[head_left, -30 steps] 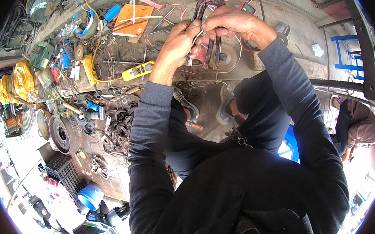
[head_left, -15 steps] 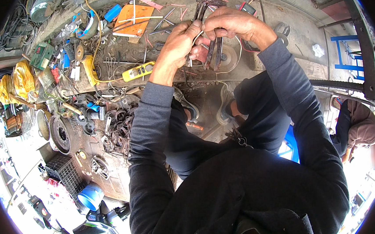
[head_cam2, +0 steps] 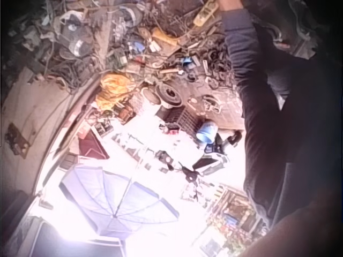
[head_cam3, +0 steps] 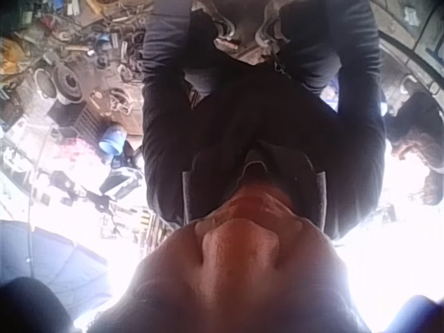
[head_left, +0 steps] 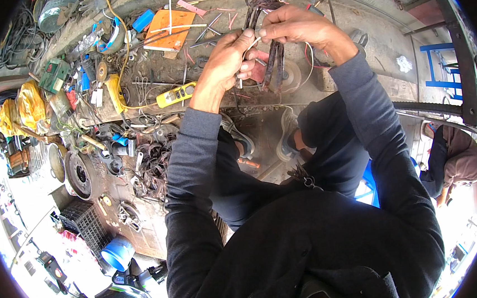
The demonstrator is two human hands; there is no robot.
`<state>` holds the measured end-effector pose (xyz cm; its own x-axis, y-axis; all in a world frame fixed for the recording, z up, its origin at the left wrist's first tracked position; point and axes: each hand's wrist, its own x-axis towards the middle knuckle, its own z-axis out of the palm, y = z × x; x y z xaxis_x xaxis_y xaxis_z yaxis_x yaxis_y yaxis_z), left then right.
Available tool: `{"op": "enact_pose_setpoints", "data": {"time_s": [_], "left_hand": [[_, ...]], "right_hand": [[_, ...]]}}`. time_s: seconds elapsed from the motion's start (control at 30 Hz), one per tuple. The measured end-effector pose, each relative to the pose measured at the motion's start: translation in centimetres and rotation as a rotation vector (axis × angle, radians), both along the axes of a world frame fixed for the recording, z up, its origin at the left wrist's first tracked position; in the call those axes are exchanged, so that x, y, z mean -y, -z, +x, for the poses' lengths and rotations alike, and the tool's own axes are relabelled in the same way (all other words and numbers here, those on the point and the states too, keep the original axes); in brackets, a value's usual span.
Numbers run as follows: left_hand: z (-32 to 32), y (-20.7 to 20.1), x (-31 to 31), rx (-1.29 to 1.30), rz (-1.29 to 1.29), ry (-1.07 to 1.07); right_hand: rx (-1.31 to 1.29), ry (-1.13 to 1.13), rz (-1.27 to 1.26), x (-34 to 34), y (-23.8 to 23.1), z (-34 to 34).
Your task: The person strips insulation from a bundle of wires using a knife, then twists the exposed strands together by hand. The person works at a cluttered workbench in a workshop environment.
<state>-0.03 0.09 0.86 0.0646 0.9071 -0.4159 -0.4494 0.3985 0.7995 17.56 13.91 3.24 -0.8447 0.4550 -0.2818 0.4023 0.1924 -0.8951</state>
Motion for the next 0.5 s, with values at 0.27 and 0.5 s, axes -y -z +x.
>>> {"op": "enact_pose_setpoints", "data": {"time_s": [0.27, 0.5], "left_hand": [[-0.1, 0.2, -0.2, 0.023, 0.0, 0.02], [0.0, 0.3, -0.1, 0.025, -0.004, -0.003]], "right_hand": [[-0.158, 0.059, 0.161, 0.1, -1.3, 1.3], [-0.084, 0.103, 0.216, 0.2, -1.2, 0.7]]}}
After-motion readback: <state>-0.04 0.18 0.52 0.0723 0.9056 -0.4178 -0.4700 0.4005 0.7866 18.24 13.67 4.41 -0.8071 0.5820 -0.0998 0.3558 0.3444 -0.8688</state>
